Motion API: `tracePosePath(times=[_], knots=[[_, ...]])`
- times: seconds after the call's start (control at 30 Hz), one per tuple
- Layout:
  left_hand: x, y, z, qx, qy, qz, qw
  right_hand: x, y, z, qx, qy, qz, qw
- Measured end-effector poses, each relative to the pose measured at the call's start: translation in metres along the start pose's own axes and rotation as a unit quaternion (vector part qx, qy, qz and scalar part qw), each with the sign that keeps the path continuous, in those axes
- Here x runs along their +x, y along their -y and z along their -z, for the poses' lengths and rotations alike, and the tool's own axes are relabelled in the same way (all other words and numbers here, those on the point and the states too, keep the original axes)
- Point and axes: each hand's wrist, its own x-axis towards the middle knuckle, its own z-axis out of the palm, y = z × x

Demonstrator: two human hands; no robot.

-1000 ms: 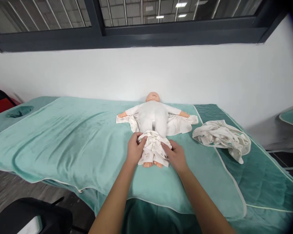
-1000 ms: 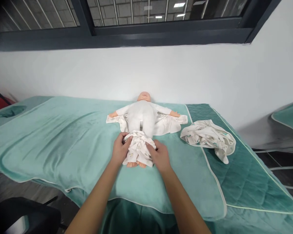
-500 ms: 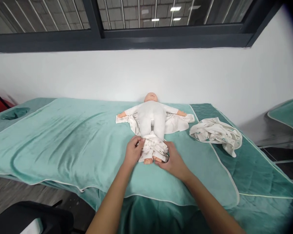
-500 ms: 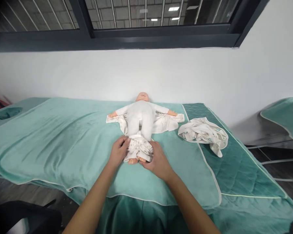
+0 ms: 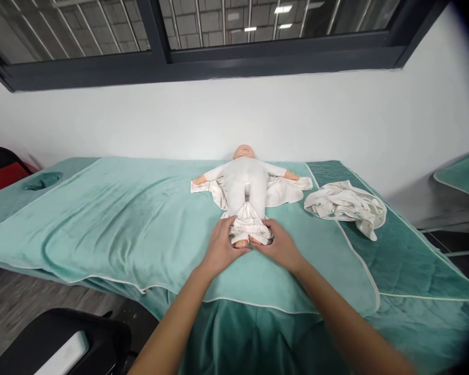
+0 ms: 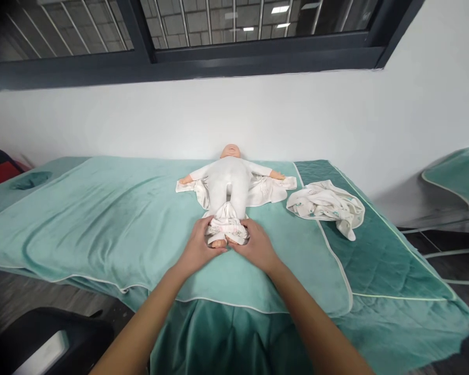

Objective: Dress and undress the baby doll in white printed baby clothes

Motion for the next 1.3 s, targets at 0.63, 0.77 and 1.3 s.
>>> tracePosePath(times=[0.63,0.77,1.3], knots=[[0.006,-0.082,0.078,-0.052,0.218,0.118,0.967,0.002,0.085,0.071,-0.102,0.213,-0.062,0.97],[0.016,-0.106,0.106,0.003,0.29,0.083,0.953,0.013,0.108,0.097,-0.05,0.299,-0.058,0.951],[0.06,-0.184,0.184,0.333,0.313,-0.063,0.887,0.064,0.2,0.173,-0.232,0.384,0.081,0.89]])
